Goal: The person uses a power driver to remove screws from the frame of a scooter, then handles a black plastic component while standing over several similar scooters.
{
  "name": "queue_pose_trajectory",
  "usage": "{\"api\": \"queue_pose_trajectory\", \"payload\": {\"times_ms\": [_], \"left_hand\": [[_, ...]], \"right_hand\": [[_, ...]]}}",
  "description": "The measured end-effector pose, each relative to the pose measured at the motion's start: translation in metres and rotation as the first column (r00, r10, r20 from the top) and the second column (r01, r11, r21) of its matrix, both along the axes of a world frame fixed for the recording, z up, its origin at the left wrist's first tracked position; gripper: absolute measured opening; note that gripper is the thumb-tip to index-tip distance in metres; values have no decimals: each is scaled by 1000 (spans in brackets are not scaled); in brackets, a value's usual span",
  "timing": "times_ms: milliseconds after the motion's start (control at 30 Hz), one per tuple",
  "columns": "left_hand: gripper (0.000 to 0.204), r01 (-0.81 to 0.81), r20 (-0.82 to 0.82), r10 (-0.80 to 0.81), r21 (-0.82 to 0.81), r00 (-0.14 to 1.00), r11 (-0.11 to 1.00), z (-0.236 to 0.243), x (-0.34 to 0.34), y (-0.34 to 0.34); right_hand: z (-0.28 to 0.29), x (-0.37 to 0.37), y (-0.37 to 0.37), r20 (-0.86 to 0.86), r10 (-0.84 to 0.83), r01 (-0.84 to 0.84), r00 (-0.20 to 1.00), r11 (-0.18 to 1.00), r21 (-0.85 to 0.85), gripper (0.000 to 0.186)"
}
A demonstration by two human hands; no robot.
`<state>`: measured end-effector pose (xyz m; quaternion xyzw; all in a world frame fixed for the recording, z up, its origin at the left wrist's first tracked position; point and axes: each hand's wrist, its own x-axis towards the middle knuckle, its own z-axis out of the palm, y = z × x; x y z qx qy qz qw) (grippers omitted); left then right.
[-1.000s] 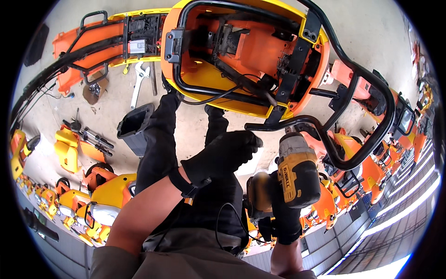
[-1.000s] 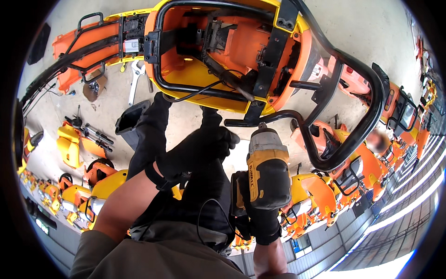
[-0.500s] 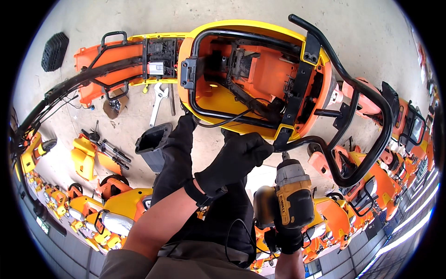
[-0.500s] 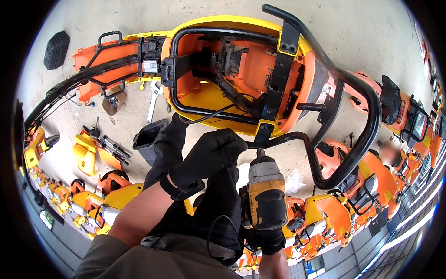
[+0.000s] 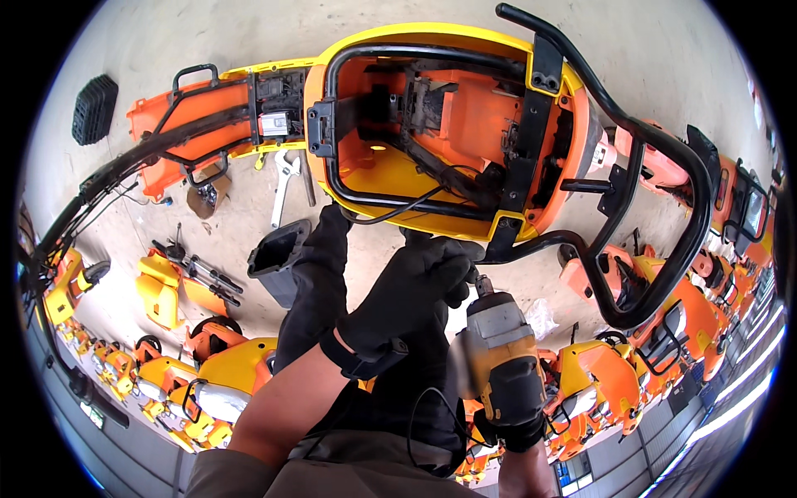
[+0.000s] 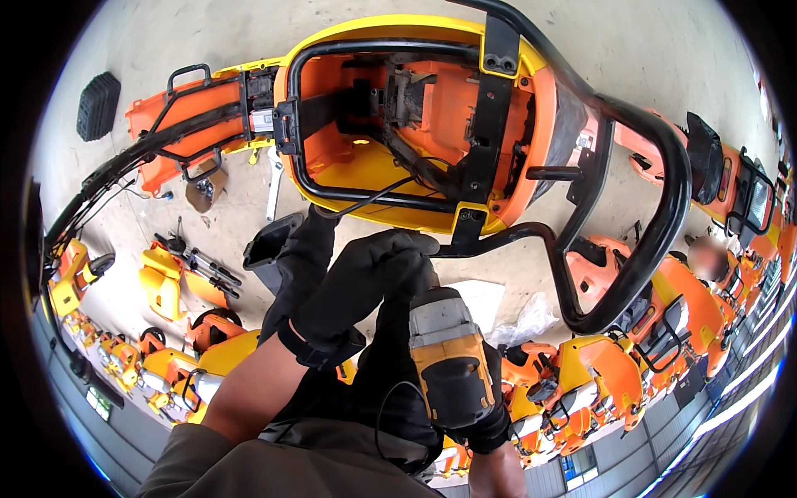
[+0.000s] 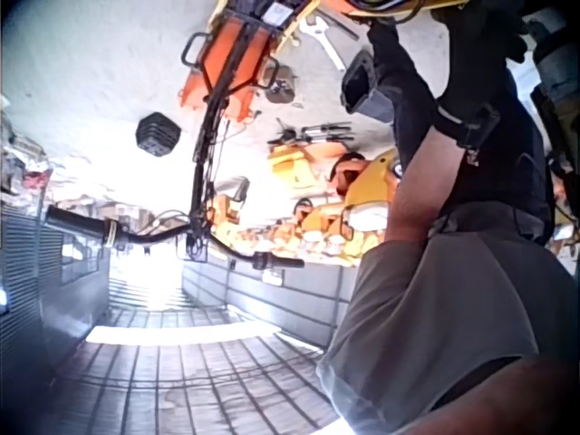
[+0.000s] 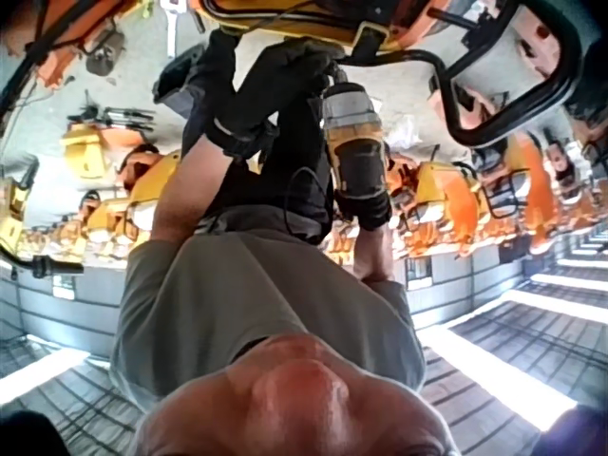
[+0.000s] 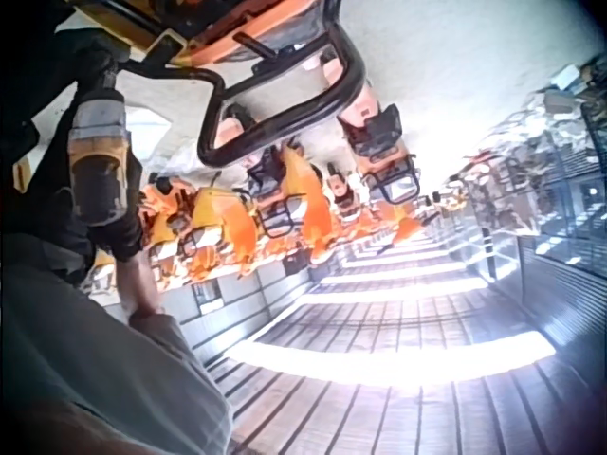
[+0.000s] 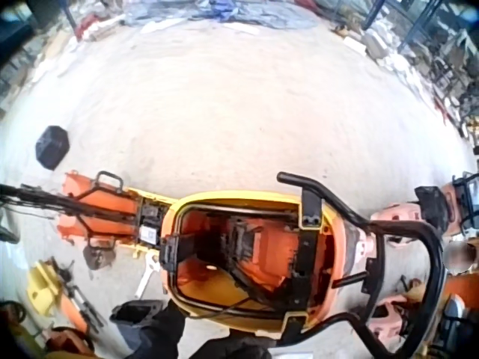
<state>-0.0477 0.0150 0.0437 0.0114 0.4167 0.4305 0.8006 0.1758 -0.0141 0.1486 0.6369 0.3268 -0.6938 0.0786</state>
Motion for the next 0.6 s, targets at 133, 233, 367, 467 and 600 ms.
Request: {"api": "queue_pose_trajectory", "payload": {"times_ms": [133, 233, 367, 467, 600], "left_hand": [[21, 26, -55, -30, -71, 998, 997, 3, -4, 0], [21, 34, -80, -39, -54, 996, 998, 2, -4, 0], [25, 27, -52, -29, -38, 998, 999, 4, -3, 0], [30, 39, -67, -42, -49, 997, 998, 6, -3, -3], [30, 10, 46, -5, -113, 999, 994, 3, -4, -7]], "right_hand": [[-14, -8, 5, -17, 123, -122, 992, 990, 69, 33], [-22, -7, -1, -87, -91, 93, 992, 996, 18, 33], [-12, -16, 2, -192, -537, 516, 821, 843, -153, 36], [-2, -15, 7, -106, -601, 564, 792, 788, -248, 41], [-5, -6, 5, -221, -516, 476, 828, 854, -212, 42]]}}
